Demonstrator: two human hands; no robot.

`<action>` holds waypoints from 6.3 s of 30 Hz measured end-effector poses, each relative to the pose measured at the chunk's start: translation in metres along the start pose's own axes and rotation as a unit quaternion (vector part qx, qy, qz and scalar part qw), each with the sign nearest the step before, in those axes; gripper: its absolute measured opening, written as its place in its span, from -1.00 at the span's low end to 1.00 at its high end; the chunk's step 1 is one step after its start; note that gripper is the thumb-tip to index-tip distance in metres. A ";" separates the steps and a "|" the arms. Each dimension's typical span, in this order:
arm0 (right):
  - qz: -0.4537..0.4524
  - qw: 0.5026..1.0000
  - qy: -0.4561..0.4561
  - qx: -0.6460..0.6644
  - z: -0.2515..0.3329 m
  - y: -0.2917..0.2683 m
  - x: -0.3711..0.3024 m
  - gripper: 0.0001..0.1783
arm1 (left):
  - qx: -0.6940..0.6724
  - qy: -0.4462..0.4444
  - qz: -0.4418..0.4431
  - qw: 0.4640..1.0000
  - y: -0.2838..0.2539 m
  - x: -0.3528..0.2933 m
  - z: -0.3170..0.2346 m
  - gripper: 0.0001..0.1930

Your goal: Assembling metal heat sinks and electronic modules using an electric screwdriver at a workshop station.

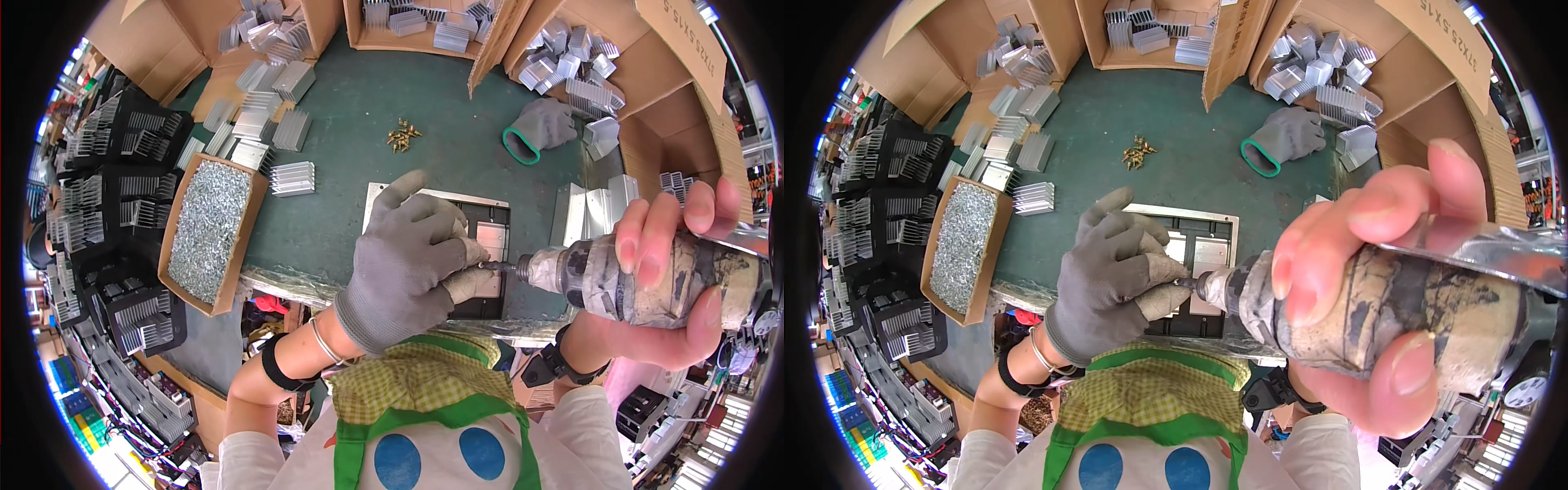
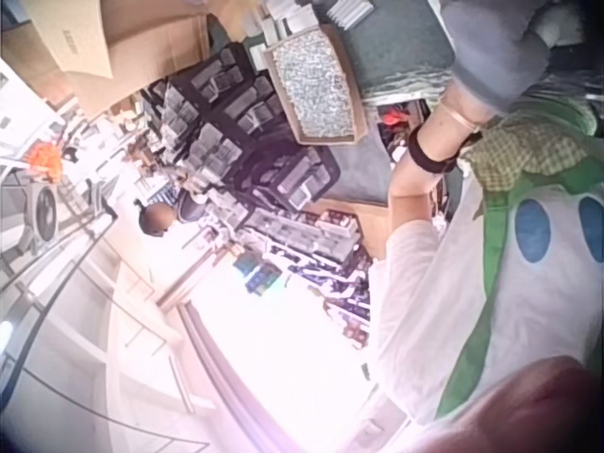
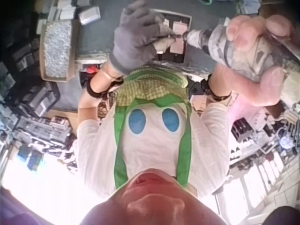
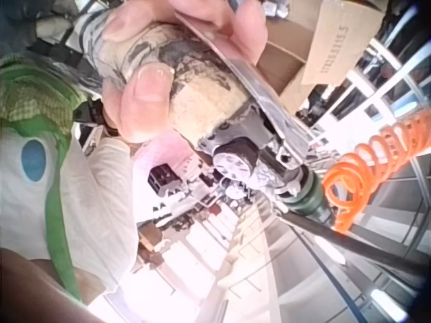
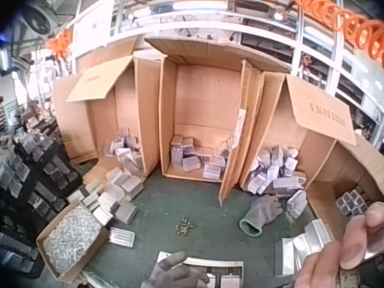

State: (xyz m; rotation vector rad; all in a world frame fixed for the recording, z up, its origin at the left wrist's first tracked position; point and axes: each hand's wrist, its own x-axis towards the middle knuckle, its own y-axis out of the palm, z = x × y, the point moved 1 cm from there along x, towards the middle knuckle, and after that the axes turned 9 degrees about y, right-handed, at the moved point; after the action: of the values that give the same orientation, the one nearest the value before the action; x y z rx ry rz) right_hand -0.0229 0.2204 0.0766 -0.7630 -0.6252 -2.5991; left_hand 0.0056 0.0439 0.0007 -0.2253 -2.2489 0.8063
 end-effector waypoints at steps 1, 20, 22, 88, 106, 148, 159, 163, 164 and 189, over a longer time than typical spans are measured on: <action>0.004 1.000 0.000 0.009 -0.001 0.001 0.000 -0.30 | -0.007 -0.001 -0.004 1.000 -0.001 -0.001 0.000 -0.82; -0.101 0.986 0.011 -0.135 -0.048 -0.036 0.006 -0.41 | -0.121 -0.150 -0.063 0.979 0.010 -0.030 0.030 -0.30; -0.095 0.981 0.024 -0.165 -0.049 -0.036 0.007 -0.39 | -0.174 -0.175 -0.035 0.968 0.013 -0.032 0.029 -0.34; -0.137 0.963 0.142 -0.184 -0.071 -0.083 0.001 -0.51 | 0.438 -0.333 -0.006 0.835 -0.163 -0.157 0.073 -0.86; -0.114 0.964 0.162 -0.179 -0.073 -0.076 -0.002 -0.56 | 0.436 -0.379 0.027 0.816 -0.156 -0.155 0.074 -0.88; -0.055 0.995 -0.063 -0.054 -0.011 0.015 0.000 -0.56 | 0.089 -0.029 0.021 0.995 0.003 -0.026 -0.014 -0.71; -0.054 0.997 -0.051 -0.038 -0.009 0.024 -0.003 -0.52 | 0.060 -0.016 -0.012 0.998 -0.005 -0.030 -0.014 -0.73; -0.050 0.997 -0.059 -0.021 -0.010 0.028 -0.003 -0.53 | 0.045 -0.016 -0.017 0.999 -0.004 -0.031 -0.017 -0.71; -0.057 0.996 -0.061 -0.042 -0.010 0.029 -0.003 -0.54 | 0.052 -0.018 -0.005 0.998 -0.005 -0.031 -0.018 -0.71; -0.015 1.000 -0.020 0.016 -0.017 0.031 -0.010 -0.53 | 0.107 0.029 0.006 0.994 -0.011 -0.043 -0.019 -0.68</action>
State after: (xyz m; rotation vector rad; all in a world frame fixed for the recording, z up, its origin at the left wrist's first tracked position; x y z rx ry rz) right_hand -0.0078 0.1877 0.0676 -0.8039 -0.6935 -2.5997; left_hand 0.0509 0.0285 -0.0073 -0.1592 -2.0902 1.0263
